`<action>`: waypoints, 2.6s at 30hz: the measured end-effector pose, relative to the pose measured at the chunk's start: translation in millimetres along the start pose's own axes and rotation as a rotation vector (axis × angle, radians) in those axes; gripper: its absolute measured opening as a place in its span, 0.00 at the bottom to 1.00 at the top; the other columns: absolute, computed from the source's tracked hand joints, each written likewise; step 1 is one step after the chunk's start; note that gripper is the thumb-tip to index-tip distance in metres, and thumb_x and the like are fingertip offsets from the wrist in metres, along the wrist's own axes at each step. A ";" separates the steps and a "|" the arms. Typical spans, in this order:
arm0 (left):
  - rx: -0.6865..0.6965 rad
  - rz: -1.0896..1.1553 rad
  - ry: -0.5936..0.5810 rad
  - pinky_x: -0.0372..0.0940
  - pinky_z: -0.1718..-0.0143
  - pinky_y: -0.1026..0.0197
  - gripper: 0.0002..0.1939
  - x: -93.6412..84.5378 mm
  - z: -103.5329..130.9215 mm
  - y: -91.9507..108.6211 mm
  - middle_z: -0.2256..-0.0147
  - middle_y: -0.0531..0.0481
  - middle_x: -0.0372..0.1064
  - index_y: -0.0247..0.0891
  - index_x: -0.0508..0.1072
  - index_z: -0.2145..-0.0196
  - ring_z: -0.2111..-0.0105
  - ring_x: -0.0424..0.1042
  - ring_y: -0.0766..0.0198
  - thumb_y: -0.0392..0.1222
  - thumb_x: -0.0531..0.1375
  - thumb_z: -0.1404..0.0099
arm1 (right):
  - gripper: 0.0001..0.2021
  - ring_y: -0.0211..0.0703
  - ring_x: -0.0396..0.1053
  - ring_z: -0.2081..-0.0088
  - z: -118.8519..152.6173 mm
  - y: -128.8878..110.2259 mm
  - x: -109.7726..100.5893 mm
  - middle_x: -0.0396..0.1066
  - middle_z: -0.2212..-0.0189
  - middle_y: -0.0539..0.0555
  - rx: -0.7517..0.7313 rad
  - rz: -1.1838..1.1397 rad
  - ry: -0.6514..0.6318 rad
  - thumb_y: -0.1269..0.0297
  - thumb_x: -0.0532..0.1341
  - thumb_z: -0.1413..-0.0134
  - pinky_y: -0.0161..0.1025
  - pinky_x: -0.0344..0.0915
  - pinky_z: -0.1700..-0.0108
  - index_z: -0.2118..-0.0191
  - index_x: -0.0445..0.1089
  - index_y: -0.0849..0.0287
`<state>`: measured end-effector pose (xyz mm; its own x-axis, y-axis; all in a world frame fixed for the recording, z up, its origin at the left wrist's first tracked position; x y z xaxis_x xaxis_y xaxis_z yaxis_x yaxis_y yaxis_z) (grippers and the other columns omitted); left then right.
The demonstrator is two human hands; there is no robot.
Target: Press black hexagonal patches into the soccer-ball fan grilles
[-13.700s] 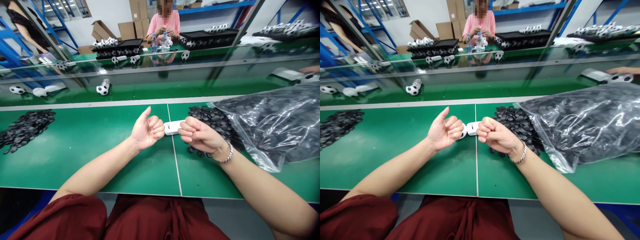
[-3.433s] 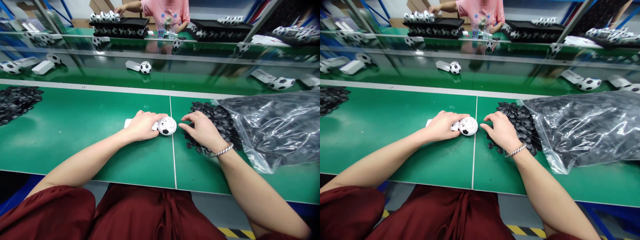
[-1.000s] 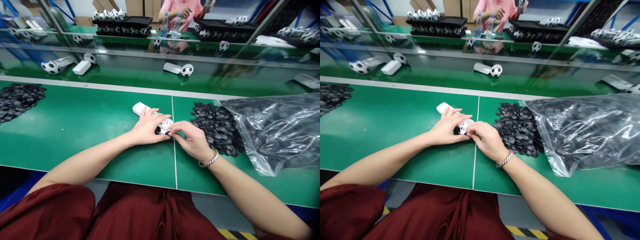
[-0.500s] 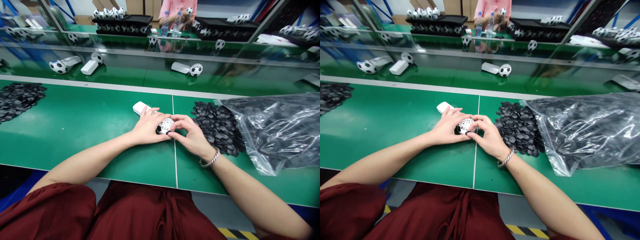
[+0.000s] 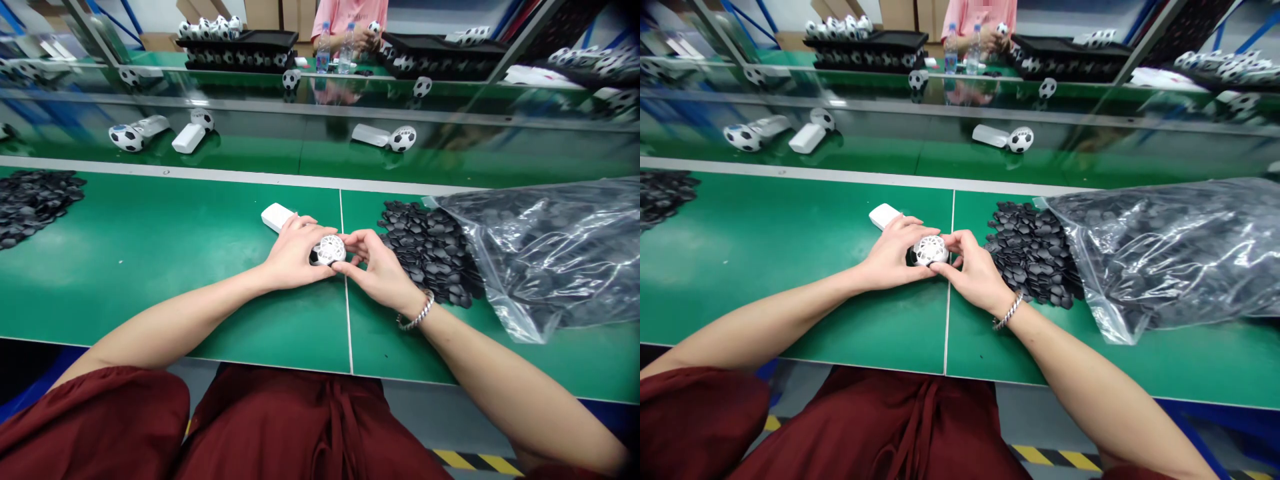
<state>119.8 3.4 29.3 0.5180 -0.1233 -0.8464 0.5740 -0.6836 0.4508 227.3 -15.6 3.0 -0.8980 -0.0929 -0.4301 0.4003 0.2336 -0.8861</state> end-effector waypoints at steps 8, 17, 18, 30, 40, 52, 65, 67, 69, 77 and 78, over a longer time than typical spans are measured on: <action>0.026 0.005 0.035 0.52 0.45 0.48 0.29 1.4 2.0 1.2 0.55 0.46 0.69 0.37 0.66 0.51 0.51 0.60 0.53 0.52 0.61 0.49 | 0.19 0.49 0.68 0.54 1.3 -0.3 1.8 0.67 0.56 0.58 0.004 0.004 0.004 0.61 0.64 0.56 0.38 0.66 0.72 0.60 0.55 0.55; 0.091 0.016 -0.042 0.50 0.44 0.46 0.30 1.5 0.5 4.0 0.53 0.43 0.67 0.35 0.65 0.49 0.49 0.58 0.52 0.52 0.62 0.48 | 0.13 0.45 0.69 0.59 -7.3 -6.9 -7.4 0.69 0.61 0.54 -0.034 0.136 -0.015 0.58 0.61 0.51 0.42 0.67 0.64 0.62 0.62 0.56; 0.095 0.026 -0.064 0.49 0.43 0.45 0.32 3.1 0.6 4.8 0.53 0.43 0.67 0.36 0.64 0.49 0.48 0.57 0.50 0.53 0.62 0.48 | 0.12 0.46 0.69 0.60 -9.1 -6.2 -16.6 0.69 0.61 0.55 -0.037 0.211 0.010 0.56 0.60 0.50 0.43 0.67 0.63 0.62 0.63 0.57; 0.173 0.080 -0.188 0.34 0.39 0.38 0.32 8.2 5.4 4.7 0.44 0.46 0.60 0.42 0.60 0.45 0.39 0.45 0.49 0.50 0.62 0.46 | 0.08 0.47 0.68 0.63 -8.3 24.9 -57.9 0.70 0.62 0.56 0.213 1.034 0.000 0.63 0.56 0.45 0.39 0.60 0.70 0.62 0.70 0.57; 0.154 0.285 -0.124 0.46 0.39 0.45 0.27 10.1 6.2 5.1 0.48 0.45 0.62 0.41 0.63 0.48 0.39 0.45 0.51 0.42 0.62 0.46 | 0.12 0.41 0.67 0.69 -10.3 3.0 -42.9 0.71 0.67 0.53 0.027 0.769 -0.043 0.70 0.55 0.47 0.37 0.61 0.66 0.57 0.69 0.57; -0.066 0.253 -0.013 0.46 0.41 0.40 0.38 4.4 5.8 -16.5 0.42 0.40 0.44 0.42 0.64 0.50 0.39 0.43 0.44 0.52 0.69 0.58 | 0.08 0.38 0.66 0.67 -3.1 -28.4 -24.1 0.67 0.69 0.52 -0.215 0.315 -0.027 0.65 0.57 0.45 0.38 0.64 0.62 0.63 0.73 0.57; -0.080 0.241 -0.077 0.45 0.40 0.42 0.33 10.8 7.0 -12.9 0.41 0.41 0.41 0.41 0.62 0.51 0.39 0.40 0.45 0.43 0.67 0.55 | 0.03 0.38 0.68 0.68 2.3 -34.8 -10.3 0.71 0.69 0.51 -0.234 0.208 -0.080 0.65 0.60 0.47 0.36 0.66 0.65 0.67 0.69 0.57; -0.084 0.254 -0.077 0.45 0.40 0.42 0.33 11.1 7.1 -13.4 0.41 0.41 0.41 0.41 0.62 0.51 0.38 0.40 0.45 0.43 0.67 0.56 | 0.03 0.38 0.67 0.68 2.5 -36.4 -10.3 0.71 0.69 0.51 -0.255 0.247 -0.068 0.65 0.60 0.47 0.37 0.66 0.65 0.68 0.70 0.57; -0.096 0.276 -0.077 0.45 0.40 0.42 0.33 11.5 7.3 -14.2 0.41 0.41 0.41 0.41 0.63 0.51 0.38 0.40 0.46 0.43 0.67 0.56 | 0.03 0.38 0.68 0.68 2.4 -33.9 -8.3 0.72 0.70 0.51 -0.237 0.243 -0.082 0.65 0.60 0.47 0.37 0.65 0.65 0.67 0.70 0.57; -0.101 0.337 -0.051 0.44 0.40 0.43 0.30 10.8 7.8 -12.8 0.40 0.40 0.41 0.40 0.64 0.52 0.38 0.39 0.46 0.44 0.66 0.53 | 0.02 0.39 0.66 0.66 0.6 -28.7 1.3 0.69 0.71 0.51 -0.248 0.164 -0.072 0.66 0.61 0.49 0.38 0.64 0.63 0.69 0.70 0.58; -0.101 0.336 -0.050 0.44 0.40 0.43 0.29 11.0 7.7 -12.8 0.40 0.40 0.41 0.40 0.64 0.53 0.38 0.39 0.46 0.44 0.66 0.53 | 0.02 0.38 0.66 0.67 -0.5 -26.0 1.4 0.69 0.71 0.50 -0.226 0.149 -0.063 0.66 0.61 0.49 0.37 0.64 0.64 0.70 0.69 0.58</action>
<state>113.3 5.2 12.0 0.6583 -0.3656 -0.6581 0.4382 -0.5247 0.7298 215.5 -21.4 25.5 -0.8162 -0.0992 -0.5692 0.4701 0.4586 -0.7541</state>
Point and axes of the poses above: each hand's wrist, its own z-axis away from the middle knuckle, its own x-axis out of the palm, y = z × x, the point moved 9 cm from there along -z, towards the middle knuckle
